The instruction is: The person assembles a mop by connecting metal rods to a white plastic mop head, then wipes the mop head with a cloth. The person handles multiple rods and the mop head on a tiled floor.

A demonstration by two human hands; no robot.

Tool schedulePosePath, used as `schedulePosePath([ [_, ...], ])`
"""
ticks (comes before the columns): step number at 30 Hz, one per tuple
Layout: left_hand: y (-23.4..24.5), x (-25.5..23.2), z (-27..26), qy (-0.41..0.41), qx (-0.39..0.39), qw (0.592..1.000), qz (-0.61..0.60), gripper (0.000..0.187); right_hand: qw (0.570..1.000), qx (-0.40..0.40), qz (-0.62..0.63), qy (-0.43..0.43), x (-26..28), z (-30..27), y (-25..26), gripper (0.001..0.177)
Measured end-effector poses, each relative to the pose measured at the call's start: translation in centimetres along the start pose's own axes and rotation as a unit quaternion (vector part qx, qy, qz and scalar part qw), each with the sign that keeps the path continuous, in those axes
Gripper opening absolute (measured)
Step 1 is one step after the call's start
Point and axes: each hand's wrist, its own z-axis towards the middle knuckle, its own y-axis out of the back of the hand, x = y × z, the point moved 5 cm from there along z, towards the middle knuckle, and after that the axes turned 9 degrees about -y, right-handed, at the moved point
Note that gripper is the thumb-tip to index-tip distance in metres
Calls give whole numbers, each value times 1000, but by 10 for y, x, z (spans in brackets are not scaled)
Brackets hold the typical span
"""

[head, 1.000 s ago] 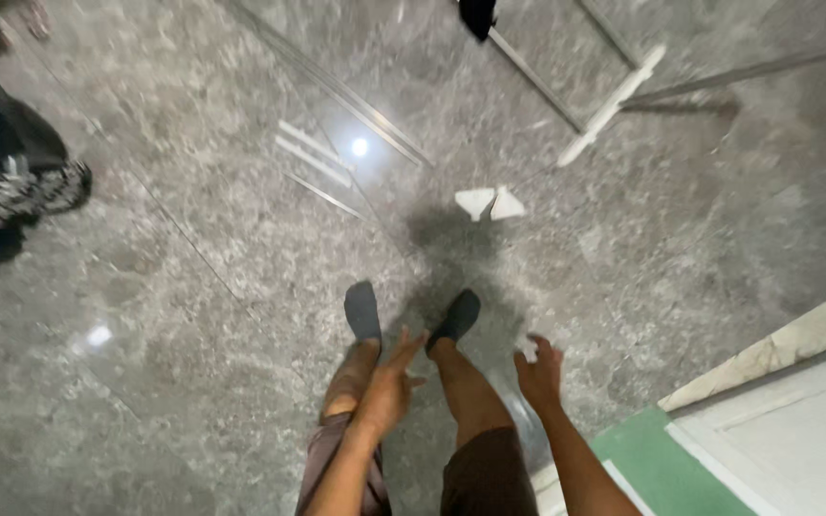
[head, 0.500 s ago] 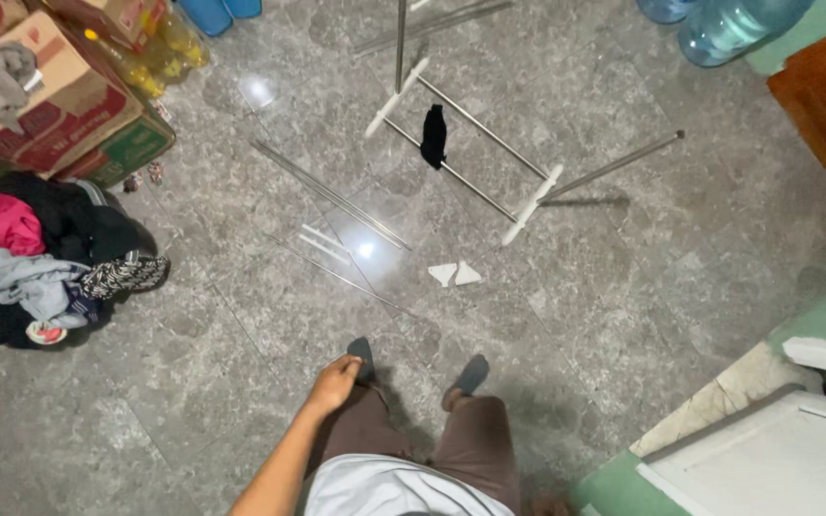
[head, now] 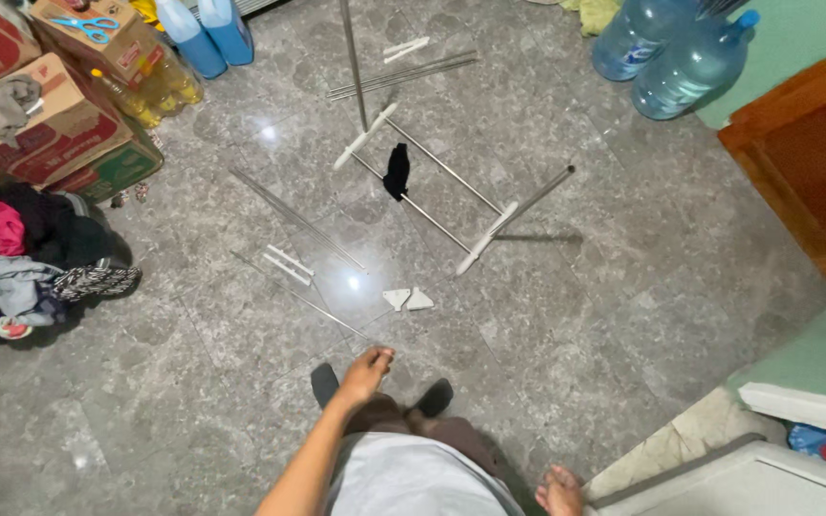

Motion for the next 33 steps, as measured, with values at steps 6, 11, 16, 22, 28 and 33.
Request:
schedulePosePath([
  [6,-97,-71,0,-110,148,980,70,38,987,43,-25,155,110,77,49,30],
  [11,-85,-59,22,-8,21,995,101,36,976,122,7,180,179,98,24,30],
  [16,-89,-17,49,50,-19,996,71,34,968,181,-24,172,211,123,-12,29],
  [22,-143,-21,102,116,-27,990,78,38,968,185,-96,138,265,153,-17,33],
  [28,-206,-92,174,27,-48,998,24,36,971,175,-120,108,369,180,5,48],
  [33,-233,-141,217,25,-43,998,-39,36,959,188,-179,113,464,205,-20,59],
])
